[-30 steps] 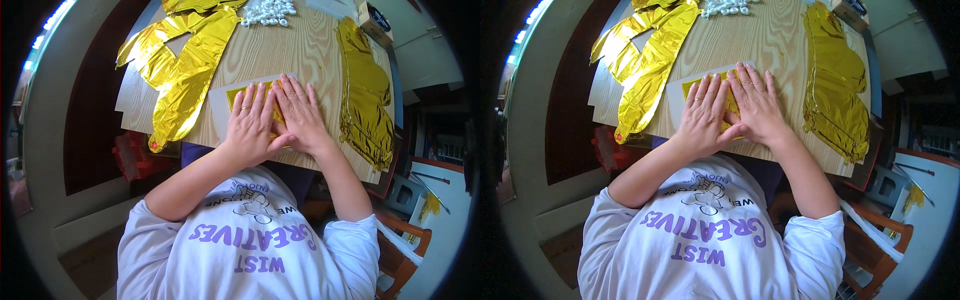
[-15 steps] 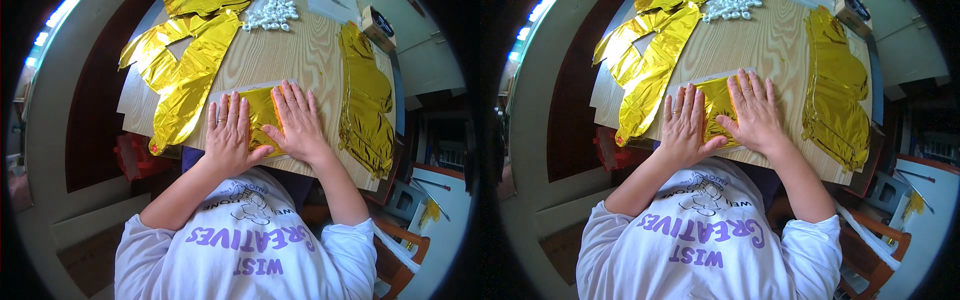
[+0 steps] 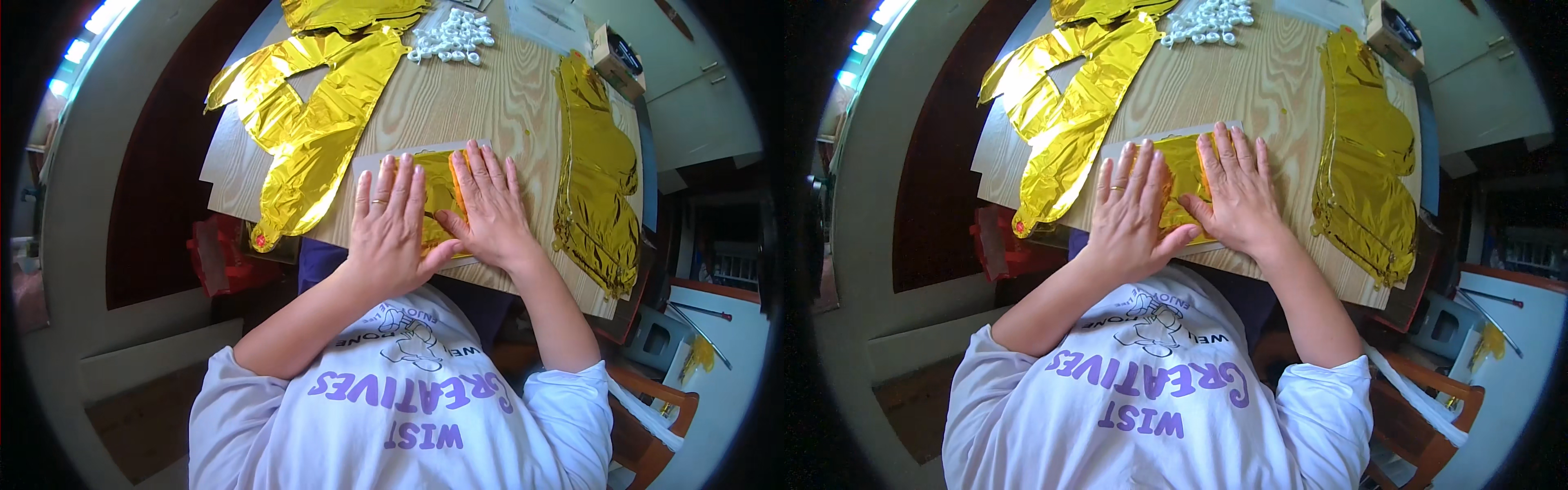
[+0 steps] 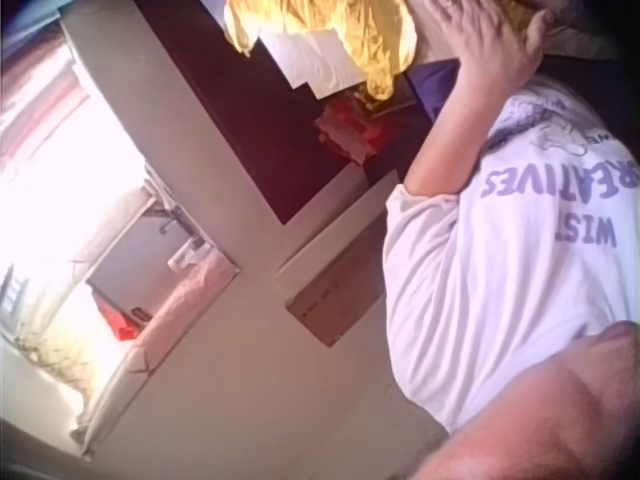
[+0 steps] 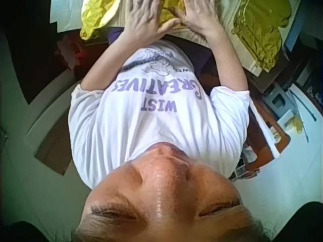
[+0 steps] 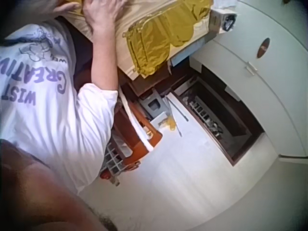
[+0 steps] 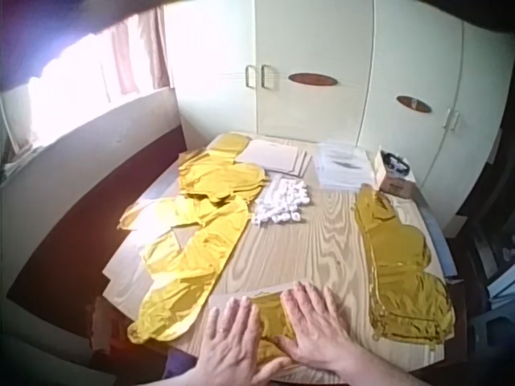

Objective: Fold gold foil decorations and package them at a workstation.

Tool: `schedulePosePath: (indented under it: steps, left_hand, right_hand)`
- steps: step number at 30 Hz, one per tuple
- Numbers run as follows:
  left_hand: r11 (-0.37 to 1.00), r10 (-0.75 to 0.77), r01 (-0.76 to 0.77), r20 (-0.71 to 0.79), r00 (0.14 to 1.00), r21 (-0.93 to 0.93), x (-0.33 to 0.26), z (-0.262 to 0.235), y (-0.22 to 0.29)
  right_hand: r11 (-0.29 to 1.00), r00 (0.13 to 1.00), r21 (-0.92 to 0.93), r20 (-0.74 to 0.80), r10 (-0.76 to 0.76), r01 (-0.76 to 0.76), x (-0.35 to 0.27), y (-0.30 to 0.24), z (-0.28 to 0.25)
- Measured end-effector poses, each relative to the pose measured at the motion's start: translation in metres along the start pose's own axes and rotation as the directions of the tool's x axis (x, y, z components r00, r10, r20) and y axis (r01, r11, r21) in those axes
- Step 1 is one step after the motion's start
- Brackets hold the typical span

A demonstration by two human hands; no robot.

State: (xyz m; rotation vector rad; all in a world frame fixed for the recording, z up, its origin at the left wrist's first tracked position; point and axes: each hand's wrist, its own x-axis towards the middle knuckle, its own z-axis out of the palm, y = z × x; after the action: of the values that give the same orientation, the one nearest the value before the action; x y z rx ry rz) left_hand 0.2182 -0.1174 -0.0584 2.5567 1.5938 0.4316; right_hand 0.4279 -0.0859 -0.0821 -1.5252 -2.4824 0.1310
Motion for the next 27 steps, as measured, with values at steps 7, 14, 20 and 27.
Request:
schedulePosePath:
  steps: [7,14,20,27]
  left_hand:
    - [0.998,-0.037,0.042,0.096,0.995,-0.054,-0.021,-0.010,-0.044]
    - [0.960,0.237,-0.214,0.118,0.964,-0.181,0.030,-0.003,-0.053]
    - [0.965,0.238,-0.221,0.115,0.964,-0.142,0.048,-0.007,-0.043]
    - [0.884,0.458,-0.460,-0.042,0.888,-0.081,0.069,0.028,-0.022]
  right_hand:
    - [0.993,0.993,0.027,-0.005,0.115,-0.115,-0.007,-0.008,0.002]
    - [0.908,0.910,-0.069,-0.008,0.414,-0.414,-0.035,-0.020,-0.004]
    - [0.898,0.901,-0.074,-0.031,0.434,-0.435,-0.027,-0.012,-0.007]
    - [0.928,0.928,0.038,-0.016,0.372,-0.371,-0.023,-0.007,-0.002]
